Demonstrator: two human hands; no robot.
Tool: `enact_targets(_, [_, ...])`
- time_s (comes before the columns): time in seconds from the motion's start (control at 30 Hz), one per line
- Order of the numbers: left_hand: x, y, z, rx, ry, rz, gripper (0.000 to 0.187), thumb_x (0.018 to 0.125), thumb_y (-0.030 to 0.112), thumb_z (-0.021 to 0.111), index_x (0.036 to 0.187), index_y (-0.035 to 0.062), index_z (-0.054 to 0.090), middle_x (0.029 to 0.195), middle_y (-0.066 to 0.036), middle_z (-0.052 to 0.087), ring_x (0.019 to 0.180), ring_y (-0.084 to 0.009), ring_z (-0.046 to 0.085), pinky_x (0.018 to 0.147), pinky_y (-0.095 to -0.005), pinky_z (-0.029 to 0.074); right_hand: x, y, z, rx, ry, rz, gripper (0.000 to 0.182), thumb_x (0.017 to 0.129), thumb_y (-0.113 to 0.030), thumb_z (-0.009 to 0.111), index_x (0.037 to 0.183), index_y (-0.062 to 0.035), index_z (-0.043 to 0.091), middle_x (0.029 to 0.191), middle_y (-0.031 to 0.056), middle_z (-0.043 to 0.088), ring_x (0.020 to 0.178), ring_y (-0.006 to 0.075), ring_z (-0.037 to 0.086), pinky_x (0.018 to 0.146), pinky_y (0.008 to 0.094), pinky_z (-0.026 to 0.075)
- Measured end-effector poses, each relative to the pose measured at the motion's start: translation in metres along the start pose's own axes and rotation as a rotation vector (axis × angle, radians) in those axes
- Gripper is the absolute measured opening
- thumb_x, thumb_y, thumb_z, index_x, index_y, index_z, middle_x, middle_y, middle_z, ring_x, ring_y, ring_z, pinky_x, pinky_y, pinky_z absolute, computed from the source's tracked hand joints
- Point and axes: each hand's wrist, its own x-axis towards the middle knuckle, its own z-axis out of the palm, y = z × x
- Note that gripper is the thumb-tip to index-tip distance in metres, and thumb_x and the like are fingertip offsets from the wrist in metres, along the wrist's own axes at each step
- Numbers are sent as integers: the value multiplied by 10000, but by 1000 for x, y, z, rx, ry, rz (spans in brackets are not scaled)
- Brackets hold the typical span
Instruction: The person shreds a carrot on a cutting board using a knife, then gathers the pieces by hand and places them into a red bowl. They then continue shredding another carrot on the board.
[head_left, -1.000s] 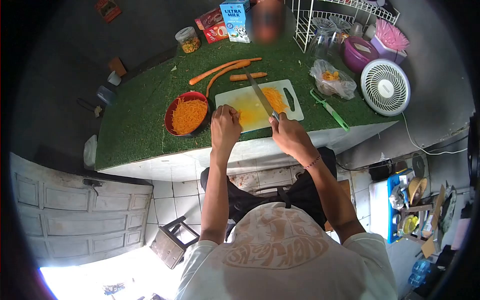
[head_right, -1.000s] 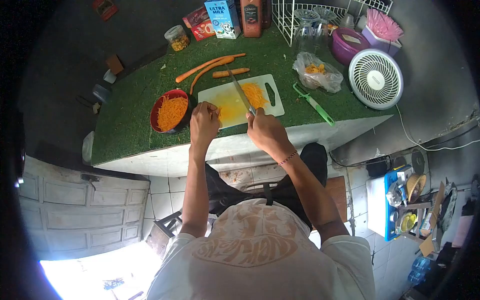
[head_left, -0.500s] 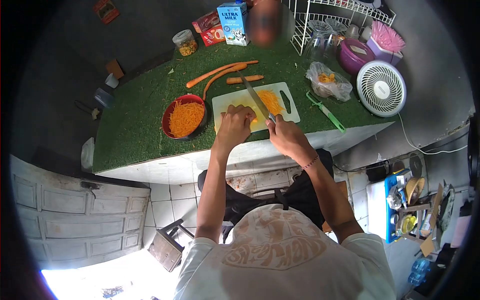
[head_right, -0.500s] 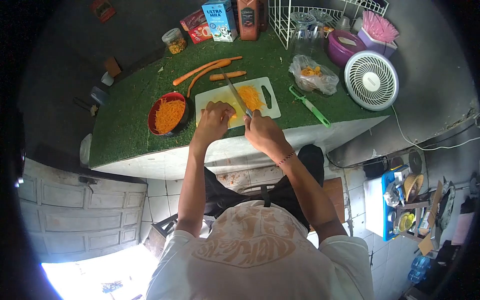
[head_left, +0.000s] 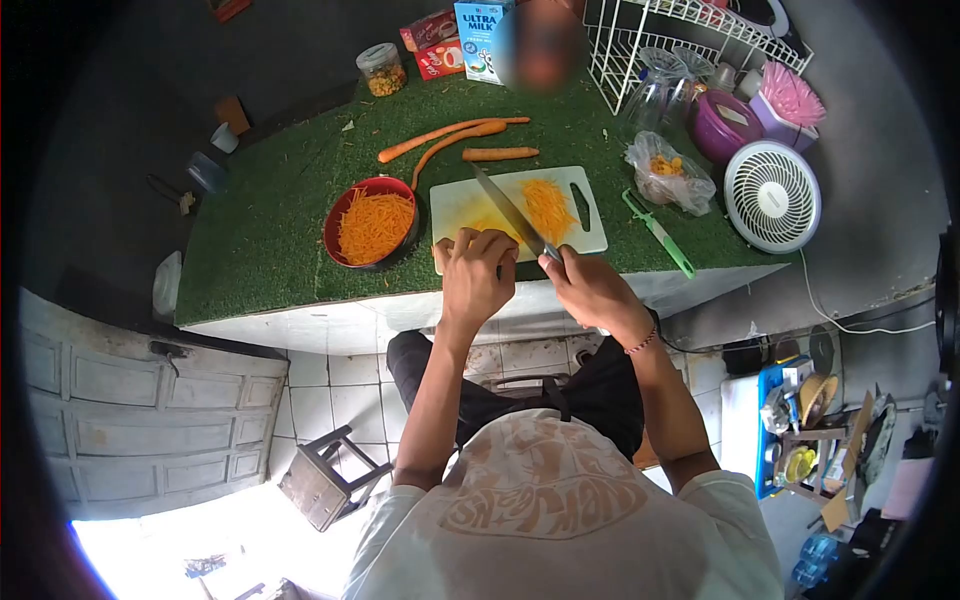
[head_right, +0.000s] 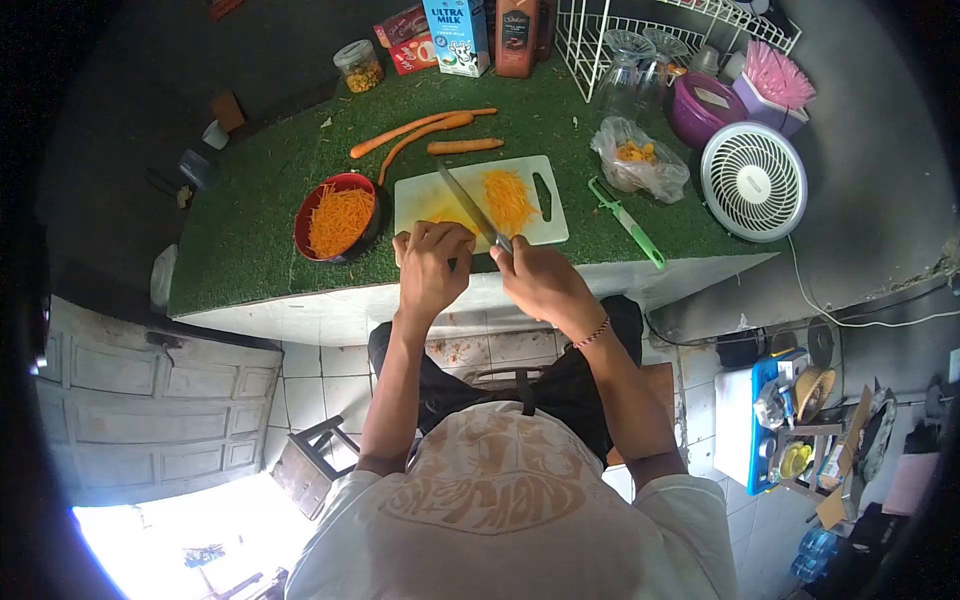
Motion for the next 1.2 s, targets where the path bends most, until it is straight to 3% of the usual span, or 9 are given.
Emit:
enact_targets(0.07, [1, 0, 0, 3, 12, 8, 59, 823, 106, 719, 868, 139, 739, 944, 43, 732, 925, -205, 619, 853, -428, 352, -3, 11, 15, -82, 116, -166, 410, 1053, -331, 530, 942, 62, 564, 628, 267, 617, 612, 452, 646, 591, 530, 521])
enact_targets(0.2, [-3, -2, 3, -9, 30, 6, 74, 816, 122, 731, 888, 140, 733, 946, 45, 717, 964, -213, 612, 873, -450, 346, 2, 28, 36, -134, 214, -278, 396, 1052, -319, 535, 923, 54, 564, 609, 256, 608, 596, 451, 638, 576, 527, 512])
enact_targets(0.47, [-4, -5, 5, -4, 65, 73, 116, 823, 101, 735, 932, 137, 749, 994, 47, 738, 942, -191, 624, 888, -424, 347, -4, 6, 18, 9, 117, -92, 384, 1056, -310, 536, 933, 54, 550, 609, 255, 606, 593, 455, 633, 565, 525, 502])
enact_targets(0.67, [-3, -4, 4, -3, 75, 89, 111, 816, 103, 736, 920, 140, 746, 991, 52, 741, 940, -187, 623, 879, -422, 343, 0, 25, 37, -89, 180, -231, 387, 1059, -319, 528, 949, 51, 544, 634, 260, 620, 613, 452, 644, 574, 528, 505])
enact_targets(0.87, [-4, -7, 6, 5, 74, 97, 109, 807, 103, 734, 907, 145, 742, 989, 53, 740, 942, -190, 619, 881, -430, 335, -5, -3, 19, -8, 91, 12, 381, 1051, -336, 535, 955, 33, 545, 664, 260, 645, 643, 451, 664, 607, 537, 531])
enact_targets(1.2, [-7, -9, 7, -18, 68, 107, 128, 804, 122, 732, 929, 142, 747, 998, 48, 739, 934, -198, 617, 868, -434, 343, -1, -24, 33, -205, 173, 48, 348, 1042, -328, 537, 951, 8, 551, 651, 240, 654, 642, 407, 701, 542, 491, 552])
